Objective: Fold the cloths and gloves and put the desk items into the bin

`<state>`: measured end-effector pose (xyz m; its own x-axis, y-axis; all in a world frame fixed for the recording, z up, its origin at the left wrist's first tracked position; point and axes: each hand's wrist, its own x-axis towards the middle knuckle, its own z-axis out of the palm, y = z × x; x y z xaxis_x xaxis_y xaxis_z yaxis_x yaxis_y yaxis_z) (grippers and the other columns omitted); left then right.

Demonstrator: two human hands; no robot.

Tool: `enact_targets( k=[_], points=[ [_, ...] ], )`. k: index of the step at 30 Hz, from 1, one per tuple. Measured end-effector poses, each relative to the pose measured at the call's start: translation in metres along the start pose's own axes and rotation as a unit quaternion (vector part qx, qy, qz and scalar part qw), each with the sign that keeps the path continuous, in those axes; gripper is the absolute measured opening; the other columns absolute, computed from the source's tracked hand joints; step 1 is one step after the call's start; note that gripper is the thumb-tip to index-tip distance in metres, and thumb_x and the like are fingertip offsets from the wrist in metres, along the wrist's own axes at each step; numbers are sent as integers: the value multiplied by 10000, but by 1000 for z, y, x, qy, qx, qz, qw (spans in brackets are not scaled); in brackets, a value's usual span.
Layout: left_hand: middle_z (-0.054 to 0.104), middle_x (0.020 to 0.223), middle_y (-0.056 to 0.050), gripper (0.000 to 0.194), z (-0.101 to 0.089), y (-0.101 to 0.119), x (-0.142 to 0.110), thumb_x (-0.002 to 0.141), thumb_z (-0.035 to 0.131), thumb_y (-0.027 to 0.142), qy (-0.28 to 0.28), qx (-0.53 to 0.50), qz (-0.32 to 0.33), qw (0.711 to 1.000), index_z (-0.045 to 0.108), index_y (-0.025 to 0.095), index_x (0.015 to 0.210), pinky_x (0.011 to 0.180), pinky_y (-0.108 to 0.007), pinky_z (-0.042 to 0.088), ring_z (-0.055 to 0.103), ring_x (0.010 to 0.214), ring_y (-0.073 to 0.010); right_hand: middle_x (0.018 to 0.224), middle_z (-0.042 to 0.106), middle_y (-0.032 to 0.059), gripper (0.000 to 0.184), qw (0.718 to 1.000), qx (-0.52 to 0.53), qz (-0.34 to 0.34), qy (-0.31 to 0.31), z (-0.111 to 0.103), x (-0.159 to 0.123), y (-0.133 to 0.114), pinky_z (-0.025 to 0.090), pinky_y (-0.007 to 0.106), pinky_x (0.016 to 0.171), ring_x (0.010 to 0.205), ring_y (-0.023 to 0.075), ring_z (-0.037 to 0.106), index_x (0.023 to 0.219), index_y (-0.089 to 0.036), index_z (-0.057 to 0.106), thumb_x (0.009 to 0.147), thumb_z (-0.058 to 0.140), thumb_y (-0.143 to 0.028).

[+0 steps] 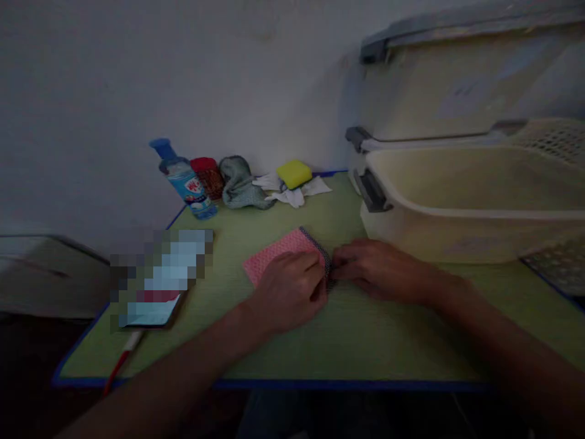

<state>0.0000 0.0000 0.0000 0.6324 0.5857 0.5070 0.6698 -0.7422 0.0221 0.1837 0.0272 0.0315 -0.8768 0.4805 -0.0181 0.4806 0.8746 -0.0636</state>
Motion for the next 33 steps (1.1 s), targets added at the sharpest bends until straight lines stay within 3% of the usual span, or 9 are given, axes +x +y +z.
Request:
enact_targets(
  k=[15,21,26,29,31,33],
  points=[
    [585,655,-16,131,3,2,1,758,498,132,12,-34,-2,999,582,137,657,566,-258,451,541,595,-136,837,636,43,286,999,19,-22,40,5,-1,3,421,275,686,748,156,577,872,-199,689,756,494,-24],
    [584,666,-25,137,7,3,0,747,468,126,-35,-66,-15,997,583,137,673,590,-270,468,545,610,-145,854,638,44,270,999,23,-8,23,5,-1,3,429,287,690,768,167,584,855,-193,687,748,503,-26],
    [566,720,-27,191,6,-3,3,820,431,140,-100,-174,-57,978,579,138,698,644,-253,467,540,685,-133,838,631,46,259,999,38,1,15,4,-2,4,442,277,707,794,165,589,835,-187,683,754,491,-33],
    [572,838,-41,171,5,-7,3,857,417,166,-115,-205,-90,968,577,135,805,750,-259,472,546,805,-136,861,637,46,278,999,45,4,14,3,-4,5,445,281,732,804,161,592,852,-183,678,745,482,-19],
    [560,1000,-81,178,5,-8,1,849,455,230,-125,-162,-112,972,561,125,944,860,-322,449,527,960,-180,860,640,44,284,999,47,8,15,2,-5,6,445,285,738,797,160,594,855,-184,681,739,483,-18],
    [488,1195,-141,342,7,-8,-2,845,463,316,-144,-90,-130,977,505,105,1110,961,-409,380,445,1139,-254,847,641,42,283,999,47,11,16,2,-5,6,444,282,733,790,159,594,835,-187,685,735,481,-18]
  ],
)
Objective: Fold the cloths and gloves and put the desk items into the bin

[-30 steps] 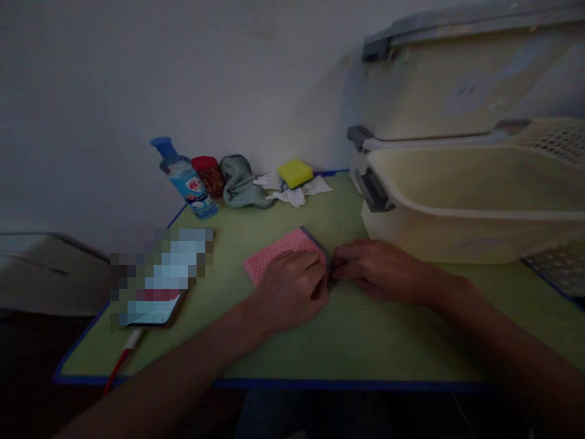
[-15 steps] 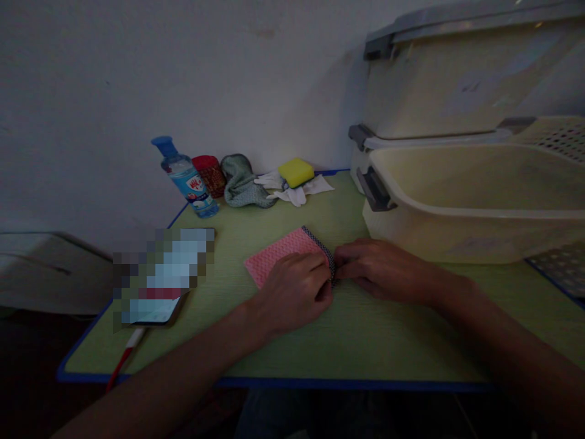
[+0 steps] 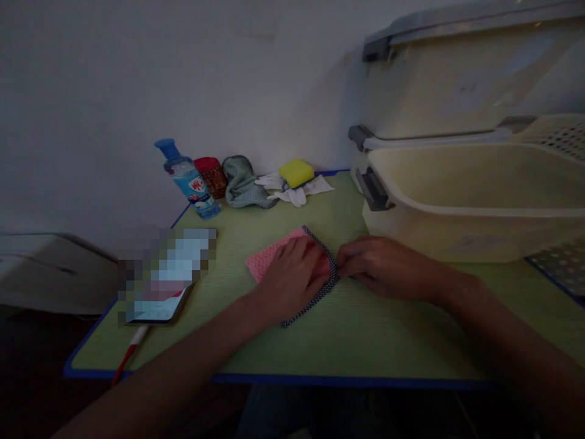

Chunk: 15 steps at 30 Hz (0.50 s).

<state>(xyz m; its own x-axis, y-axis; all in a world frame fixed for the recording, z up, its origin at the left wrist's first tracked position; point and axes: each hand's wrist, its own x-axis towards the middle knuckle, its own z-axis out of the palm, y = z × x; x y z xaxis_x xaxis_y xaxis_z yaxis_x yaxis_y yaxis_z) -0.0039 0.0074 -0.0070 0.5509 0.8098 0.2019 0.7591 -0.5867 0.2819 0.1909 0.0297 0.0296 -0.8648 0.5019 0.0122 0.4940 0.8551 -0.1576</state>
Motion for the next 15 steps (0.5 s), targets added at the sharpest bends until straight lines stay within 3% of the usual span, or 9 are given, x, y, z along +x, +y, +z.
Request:
enact_targets(
  k=[2,5,15],
  points=[
    [352,1359,-182,499,3,-1,-2,859,416,397,-10,63,-24,998,396,100,1259,1025,-473,288,307,1273,-313,830,644,40,276,1000,0,0,4,0,0,0,444,280,731,787,158,595,813,-186,683,742,471,-26],
    [197,1451,-188,588,7,-2,-4,883,318,468,-31,113,-44,992,277,116,1352,1064,-497,196,164,1337,-334,819,653,45,251,1000,-7,2,19,0,-1,0,440,299,748,783,166,599,855,-175,666,776,456,-63],
    [192,1452,-193,626,10,-2,-4,885,223,532,-29,120,-42,992,266,130,1364,1048,-513,215,157,1338,-333,792,634,63,239,999,-12,8,45,-2,0,-4,435,296,709,765,174,587,935,-157,644,807,450,-100]
  ],
)
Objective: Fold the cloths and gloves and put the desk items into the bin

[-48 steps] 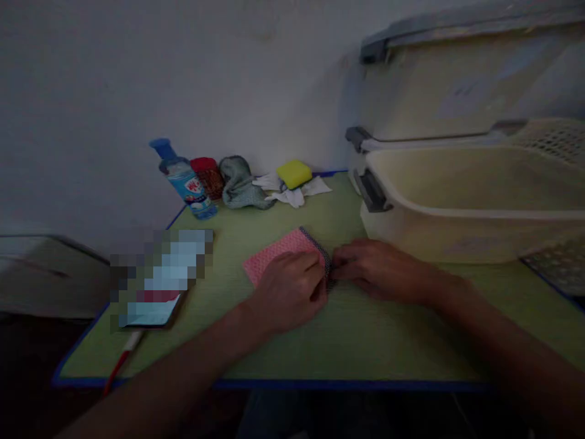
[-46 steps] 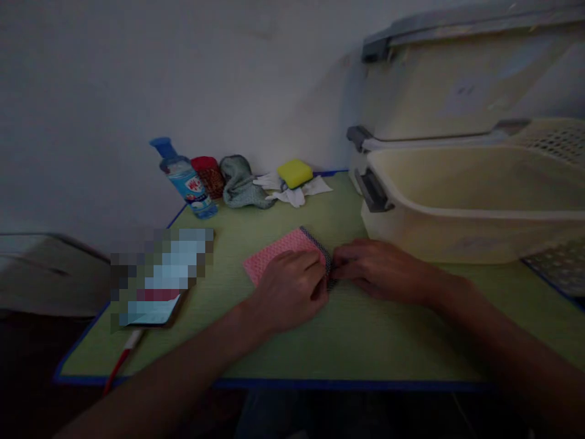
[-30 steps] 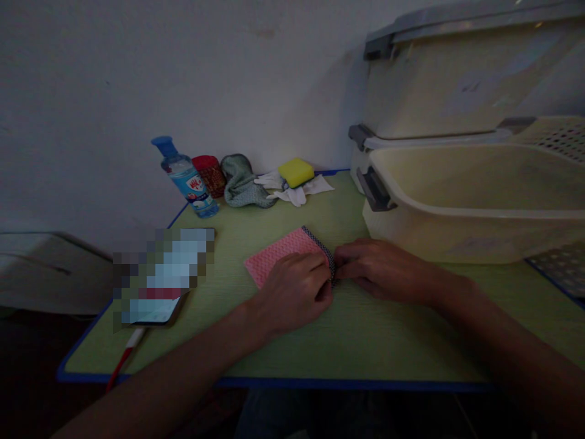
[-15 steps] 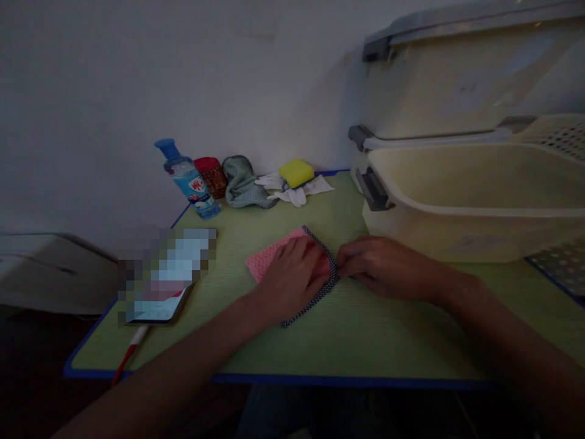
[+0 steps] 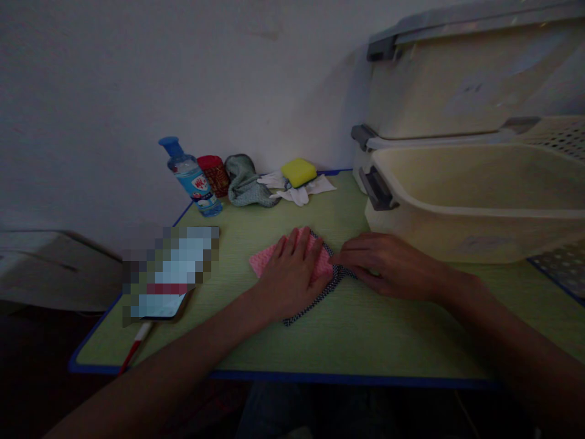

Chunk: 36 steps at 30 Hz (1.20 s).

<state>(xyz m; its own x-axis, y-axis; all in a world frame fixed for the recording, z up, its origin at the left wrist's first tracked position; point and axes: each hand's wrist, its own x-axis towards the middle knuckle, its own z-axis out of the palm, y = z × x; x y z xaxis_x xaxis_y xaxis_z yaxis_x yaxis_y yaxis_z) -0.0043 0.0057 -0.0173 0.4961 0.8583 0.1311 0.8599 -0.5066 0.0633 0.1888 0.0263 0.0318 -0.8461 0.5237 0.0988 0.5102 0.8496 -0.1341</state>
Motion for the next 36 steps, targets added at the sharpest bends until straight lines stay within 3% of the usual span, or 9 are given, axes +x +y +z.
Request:
enact_targets(
  k=[5,10,13,15,20,22,28,32,36],
  points=[
    [169,1456,-198,651,1,-6,3,881,220,540,-7,-5,20,1000,256,110,1368,1044,-520,201,142,1339,-342,821,602,44,302,998,62,3,-33,3,2,2,443,261,697,772,145,575,892,-192,675,753,462,-30],
    [119,1476,-156,660,-6,-31,26,870,263,547,-59,-13,125,990,195,144,1389,1068,-459,165,107,1357,-281,892,580,72,293,996,82,17,-2,11,4,2,452,288,728,825,160,565,870,-159,669,744,450,-10],
    [103,1482,-131,659,-11,-42,36,869,294,531,-90,-10,171,981,181,148,1392,1083,-424,133,88,1364,-246,1034,560,105,295,997,63,16,32,13,5,-1,444,336,816,977,198,540,874,-158,670,735,456,-10],
    [107,1486,-104,645,-13,-42,36,868,294,539,-94,-10,159,983,183,183,1394,1081,-449,129,93,1364,-250,1102,546,108,312,998,56,12,40,13,5,-2,432,355,858,1046,211,516,879,-167,673,724,460,-1],
    [139,1483,-87,629,-13,-28,20,850,274,589,-73,-2,-8,997,205,271,1388,966,-659,176,146,1328,-386,965,603,86,338,998,59,17,24,12,5,0,455,326,802,932,187,569,891,-171,672,723,444,13],
    [137,1483,-87,626,-12,-26,16,850,263,593,-69,-3,-34,997,199,281,1388,939,-687,180,143,1324,-400,920,613,78,338,998,59,19,29,13,7,0,451,328,801,906,185,574,877,-172,676,721,442,17],
    [103,1489,-80,651,-12,-39,23,835,239,623,-86,-14,35,996,161,298,1393,972,-662,134,113,1338,-373,851,609,74,312,994,89,10,60,20,16,6,448,309,756,860,176,567,767,-142,666,693,428,45],
    [119,1486,-88,643,-12,-45,24,839,251,612,-78,-19,60,995,168,296,1392,996,-631,132,128,1339,-360,916,618,64,398,991,100,-18,88,25,12,12,453,301,772,899,159,570,861,-167,669,672,410,69],
    [335,1409,-136,513,-13,-38,19,871,369,451,2,-14,55,998,385,186,1310,1024,-564,193,319,1278,-312,1012,640,77,439,991,97,-17,91,26,3,14,469,309,810,939,160,590,956,-169,664,686,410,65]
  ],
)
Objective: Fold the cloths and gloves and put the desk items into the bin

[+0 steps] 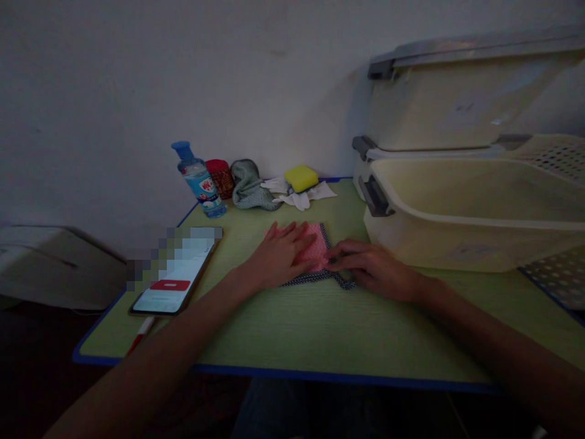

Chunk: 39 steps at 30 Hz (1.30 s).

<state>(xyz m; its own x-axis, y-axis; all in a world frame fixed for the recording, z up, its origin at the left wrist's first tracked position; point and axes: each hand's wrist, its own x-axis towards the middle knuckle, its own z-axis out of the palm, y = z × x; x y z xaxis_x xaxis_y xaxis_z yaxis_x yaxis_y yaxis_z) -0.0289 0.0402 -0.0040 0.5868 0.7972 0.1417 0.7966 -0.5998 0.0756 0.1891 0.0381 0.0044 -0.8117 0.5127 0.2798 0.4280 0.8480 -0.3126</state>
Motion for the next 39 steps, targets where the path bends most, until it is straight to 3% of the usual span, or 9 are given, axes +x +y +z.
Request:
enact_targets(
  k=[3,6,11,19,27,31,39],
  points=[
    [593,1138,-125,276,-4,10,-3,857,420,238,98,-10,-7,995,599,123,1033,966,-456,348,541,1050,-233,1066,646,107,423,1000,-24,-12,3,-1,-5,0,463,346,856,986,189,589,995,-125,652,698,409,54],
    [632,884,-73,212,-6,20,-5,848,418,168,133,-69,27,988,627,136,855,768,-331,468,582,834,-175,1064,649,115,411,998,-44,-33,21,-2,-9,-1,453,359,879,999,195,583,979,-110,649,688,406,49],
    [572,828,-40,213,-2,27,-6,873,405,175,69,-163,85,981,612,142,841,701,-259,462,553,786,-134,957,639,92,340,996,-74,-43,25,-5,-8,-5,467,324,749,875,178,570,843,-166,679,713,428,22],
    [553,876,-40,136,-1,26,-6,812,525,257,40,-191,56,979,570,136,856,733,-289,463,542,823,-158,856,592,78,309,995,-90,-47,-9,-2,-7,-5,434,282,656,794,168,513,974,-178,666,787,460,-43],
    [559,795,-28,94,1,27,-3,804,504,196,57,-189,6,980,577,138,809,627,-264,440,528,702,-138,953,603,85,425,999,-37,-15,3,3,-5,-4,470,298,719,879,175,543,1079,-180,623,766,419,22],
    [572,712,-10,118,-2,26,-1,773,477,99,76,-225,-29,971,590,135,767,597,-237,406,511,641,-117,994,622,86,358,1000,22,4,17,5,-4,-1,480,294,790,924,160,570,1025,-158,644,793,424,3],
    [491,591,31,127,2,16,4,761,496,198,28,-380,-102,919,584,123,708,478,-194,295,422,528,-81,1015,669,80,224,996,82,7,17,3,-4,6,484,270,816,923,150,618,913,-154,679,804,509,-56]
  ],
)
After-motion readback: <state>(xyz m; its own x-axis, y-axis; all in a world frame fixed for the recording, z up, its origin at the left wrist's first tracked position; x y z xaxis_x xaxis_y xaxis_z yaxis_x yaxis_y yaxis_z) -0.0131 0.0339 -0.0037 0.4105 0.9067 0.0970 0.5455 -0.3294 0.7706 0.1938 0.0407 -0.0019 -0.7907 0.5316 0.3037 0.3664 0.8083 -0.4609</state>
